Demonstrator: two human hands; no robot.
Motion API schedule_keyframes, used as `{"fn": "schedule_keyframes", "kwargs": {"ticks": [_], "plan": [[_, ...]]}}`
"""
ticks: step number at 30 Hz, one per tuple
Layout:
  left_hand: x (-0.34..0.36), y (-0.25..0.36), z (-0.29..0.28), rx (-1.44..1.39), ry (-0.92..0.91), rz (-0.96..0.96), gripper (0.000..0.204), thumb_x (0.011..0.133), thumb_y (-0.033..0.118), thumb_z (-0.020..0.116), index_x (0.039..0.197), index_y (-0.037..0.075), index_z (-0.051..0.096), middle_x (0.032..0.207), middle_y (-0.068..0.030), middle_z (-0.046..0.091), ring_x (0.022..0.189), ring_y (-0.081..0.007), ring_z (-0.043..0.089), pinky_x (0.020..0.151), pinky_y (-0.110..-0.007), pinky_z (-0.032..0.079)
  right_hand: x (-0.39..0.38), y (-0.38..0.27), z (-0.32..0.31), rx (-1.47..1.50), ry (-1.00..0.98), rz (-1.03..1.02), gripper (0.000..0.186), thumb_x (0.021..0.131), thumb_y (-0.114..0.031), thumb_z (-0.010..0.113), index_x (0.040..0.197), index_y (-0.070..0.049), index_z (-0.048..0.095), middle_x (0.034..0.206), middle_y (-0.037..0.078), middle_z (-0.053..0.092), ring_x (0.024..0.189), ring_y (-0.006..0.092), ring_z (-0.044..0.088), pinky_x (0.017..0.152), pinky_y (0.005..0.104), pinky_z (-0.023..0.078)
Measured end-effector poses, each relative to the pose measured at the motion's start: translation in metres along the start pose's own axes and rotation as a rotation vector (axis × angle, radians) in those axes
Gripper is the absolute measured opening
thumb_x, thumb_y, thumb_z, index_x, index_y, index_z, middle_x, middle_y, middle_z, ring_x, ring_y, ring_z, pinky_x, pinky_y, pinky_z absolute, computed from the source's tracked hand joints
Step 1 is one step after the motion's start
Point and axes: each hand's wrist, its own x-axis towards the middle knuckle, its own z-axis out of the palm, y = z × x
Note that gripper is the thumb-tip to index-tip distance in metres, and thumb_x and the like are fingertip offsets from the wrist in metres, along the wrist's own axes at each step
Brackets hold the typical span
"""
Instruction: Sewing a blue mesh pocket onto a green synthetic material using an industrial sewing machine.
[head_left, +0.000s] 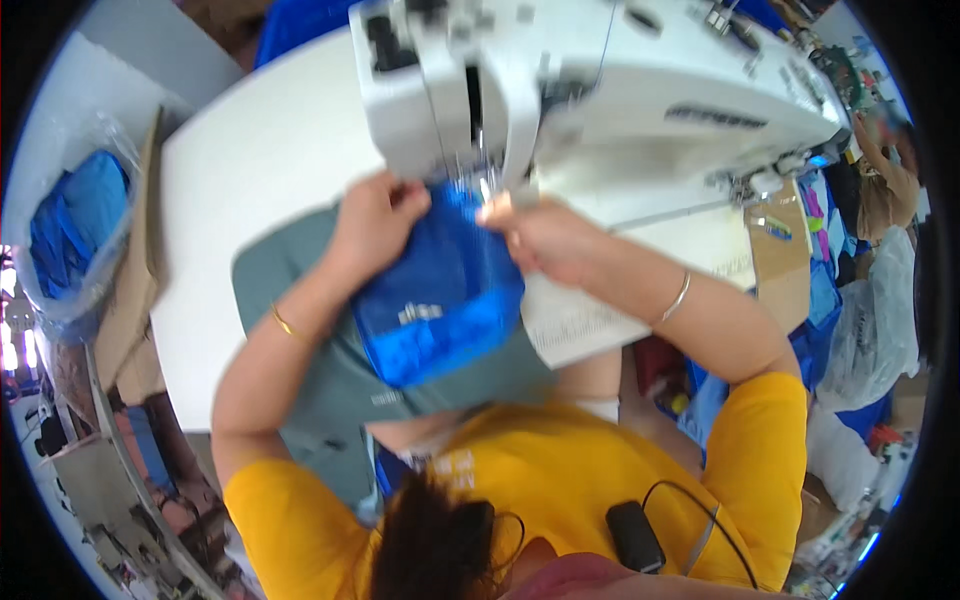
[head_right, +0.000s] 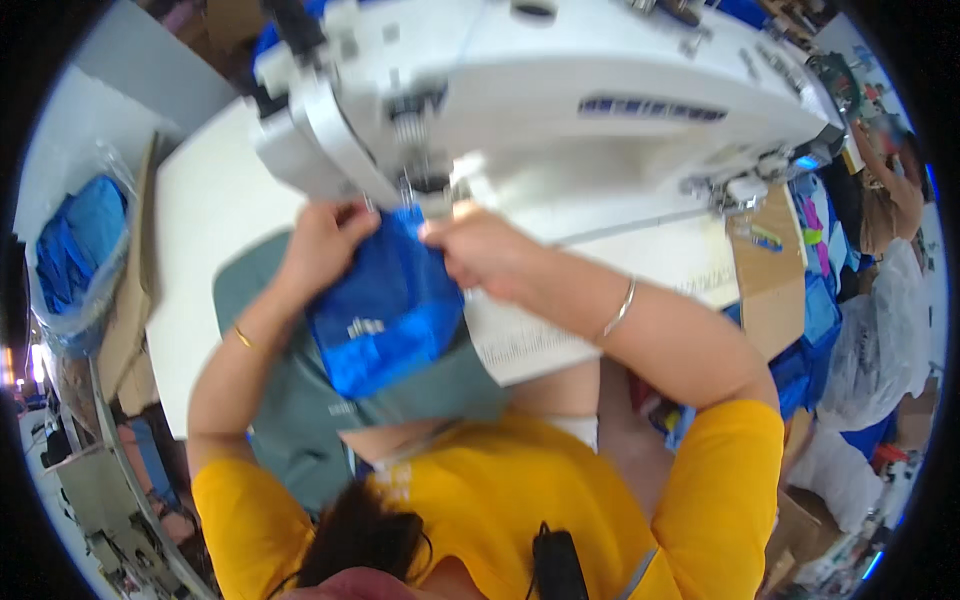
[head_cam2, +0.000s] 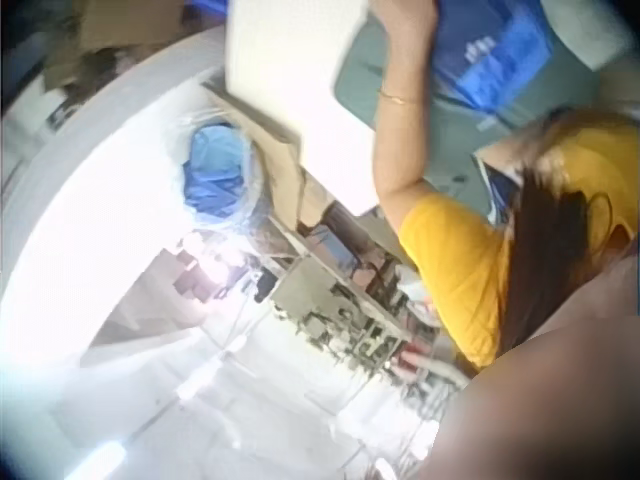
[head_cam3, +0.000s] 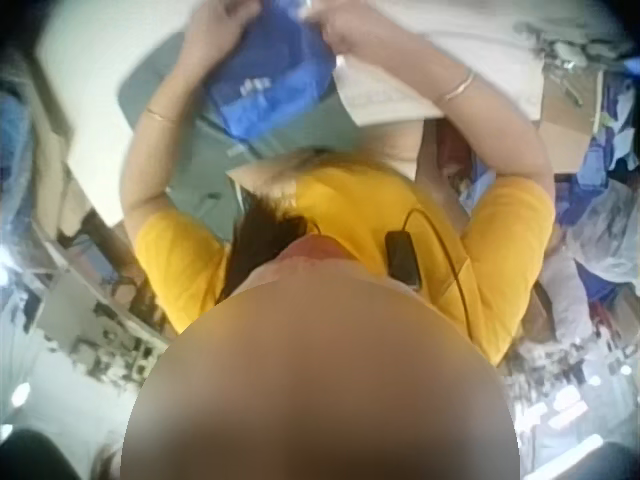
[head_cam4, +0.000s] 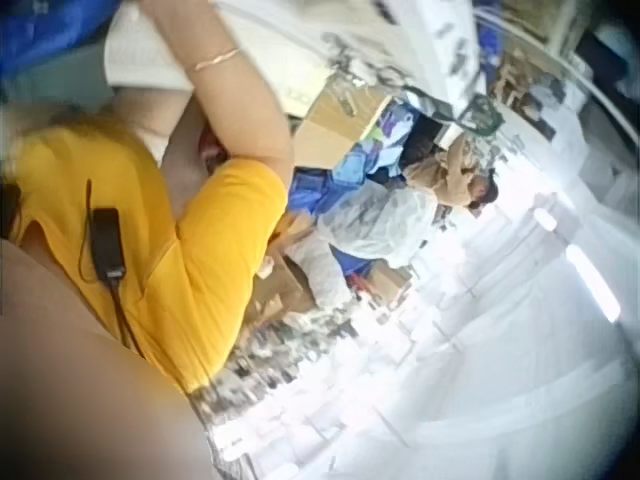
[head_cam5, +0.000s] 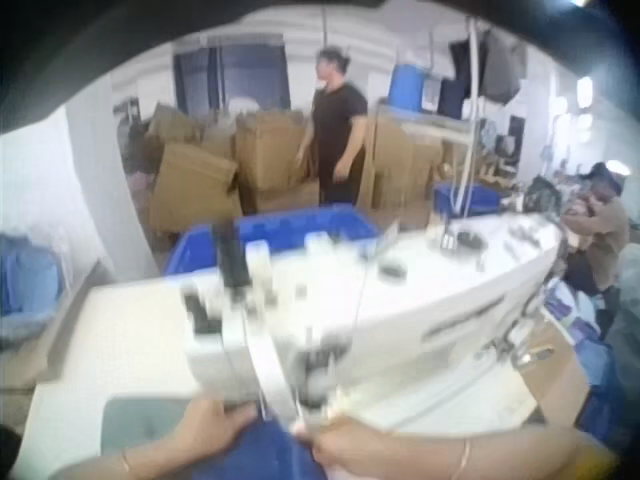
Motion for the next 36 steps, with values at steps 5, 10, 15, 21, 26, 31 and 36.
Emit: {"fn": "schedule_keyframes", "kwargs": {"ticks": [5,10,15,21,26,31,36], "plan": [[-0.02,0.0,0.014,0.188,0.114,0.421,0.015,0.089,0.015,0.071,0.093,0.001,0.075,0.072,-0.0214,0.066,0.06,-0.0316,0.065,0.058,-0.042,0.049,-0.013,0.017,0.008,-0.234,0.045,-0.057,0.031,0.1,-0.025,0.057,0.074,-0.009,0.058,0.057,0.002,0.053,0.044,0.013,0.052,0.04,0.0299,0.037],[-0.026,0.018,0.013,0.22,0.045,0.277,0.018,0.085,0.022,0.077,0.097,0.009,0.079,0.1,-0.0181,0.072,0.099,-0.0381,0.067,0.084,-0.045,0.055,-0.015,0.022,0.008,-0.285,0.009,-0.12,0.035,0.101,-0.022,0.057,0.069,-0.008,0.055,0.055,0.002,0.052,0.043,0.0135,0.054,0.039,0.0315,0.039],[-0.009,0.014,0.015,0.253,0.082,0.304,0.02,0.087,0.017,0.071,0.1,0.002,0.073,0.097,-0.0239,0.069,0.093,-0.0441,0.065,0.079,-0.05,0.053,-0.004,0.018,0.007,-0.364,0.028,-0.265,0.034,0.101,-0.019,0.058,0.071,-0.003,0.062,0.053,0.006,0.056,0.043,0.0147,0.057,0.041,0.0321,0.044],[0.009,0.0,0.017,0.013,0.053,0.273,0.018,0.091,0.014,0.068,0.1,-0.001,0.07,0.092,-0.0204,0.073,0.086,-0.0384,0.071,0.076,-0.045,0.056,-0.009,0.003,0.006,-0.414,-0.046,-0.164,0.028,0.105,-0.022,0.058,0.084,-0.005,0.064,0.059,-0.001,0.051,0.047,0.0079,0.047,0.045,0.0259,0.036],[-0.007,0.019,0.014,0.179,0.026,0.163,0.018,0.088,0.01,0.07,0.104,0.002,0.073,0.091,-0.0164,0.074,0.08,-0.0337,0.069,0.072,-0.04,0.055,-0.013,0.0,0.003,-0.319,-0.079,-0.083,0.033,0.103,-0.019,0.06,0.073,-0.004,0.06,0.058,0.002,0.051,0.047,0.0114,0.049,0.046,0.0311,0.04],[-0.016,0.011,0.004,0.186,0.07,0.607,0.021,0.088,0.005,0.068,0.107,0.004,0.076,0.094,-0.0099,0.075,0.088,-0.0242,0.068,0.082,-0.035,0.051,-0.01,0.001,-0.006,-0.163,-0.201,0.014,0.031,0.102,-0.019,0.06,0.073,-0.009,0.057,0.061,0.0,0.049,0.051,0.0109,0.049,0.046,0.028,0.036],[-0.024,0.024,0.004,0.29,0.027,0.691,0.022,0.089,0.009,0.067,0.108,0.006,0.077,0.106,-0.0096,0.073,0.105,-0.0303,0.062,0.096,-0.042,0.044,-0.012,-0.006,0.002,-0.242,-0.158,0.08,0.031,0.103,-0.019,0.058,0.073,-0.01,0.056,0.061,0.001,0.049,0.052,0.012,0.05,0.047,0.0302,0.039]]}}
